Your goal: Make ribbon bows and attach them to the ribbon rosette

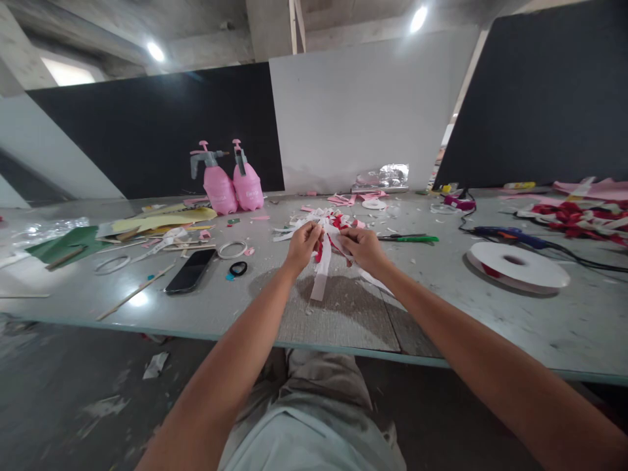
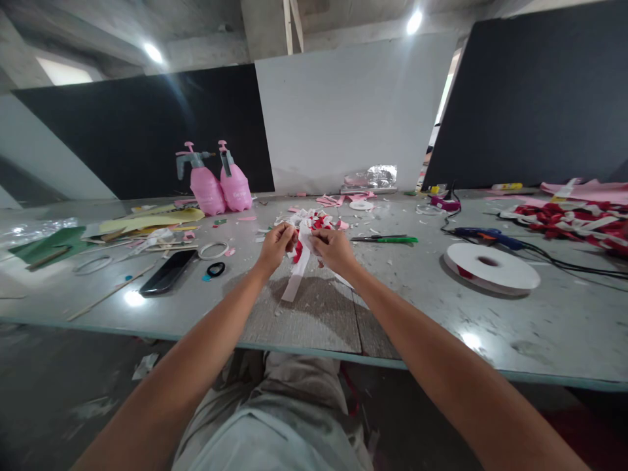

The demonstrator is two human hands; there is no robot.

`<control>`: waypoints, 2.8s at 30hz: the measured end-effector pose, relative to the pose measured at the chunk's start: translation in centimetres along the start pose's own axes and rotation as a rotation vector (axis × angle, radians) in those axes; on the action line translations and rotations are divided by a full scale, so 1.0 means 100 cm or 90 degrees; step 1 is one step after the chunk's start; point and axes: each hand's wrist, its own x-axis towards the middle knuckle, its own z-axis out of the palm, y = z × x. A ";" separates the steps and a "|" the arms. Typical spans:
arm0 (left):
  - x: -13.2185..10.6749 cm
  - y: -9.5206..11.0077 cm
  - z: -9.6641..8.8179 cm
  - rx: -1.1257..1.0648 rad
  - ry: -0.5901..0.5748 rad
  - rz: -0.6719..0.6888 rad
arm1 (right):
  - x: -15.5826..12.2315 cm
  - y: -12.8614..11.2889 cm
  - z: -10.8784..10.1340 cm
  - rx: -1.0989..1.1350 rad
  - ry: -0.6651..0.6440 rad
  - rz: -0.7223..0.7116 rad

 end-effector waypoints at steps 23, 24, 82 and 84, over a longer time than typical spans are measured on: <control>-0.003 0.005 0.007 -0.100 -0.030 -0.130 | 0.002 0.000 -0.001 -0.040 0.062 0.003; -0.004 0.006 0.008 -0.094 -0.047 -0.146 | 0.002 0.001 -0.001 -0.036 0.052 0.002; 0.027 0.006 -0.062 -0.587 0.552 -0.138 | 0.032 0.019 -0.112 -0.581 -0.091 0.133; 0.027 0.008 -0.066 -0.592 0.562 -0.137 | 0.033 0.024 -0.118 -0.644 -0.032 0.123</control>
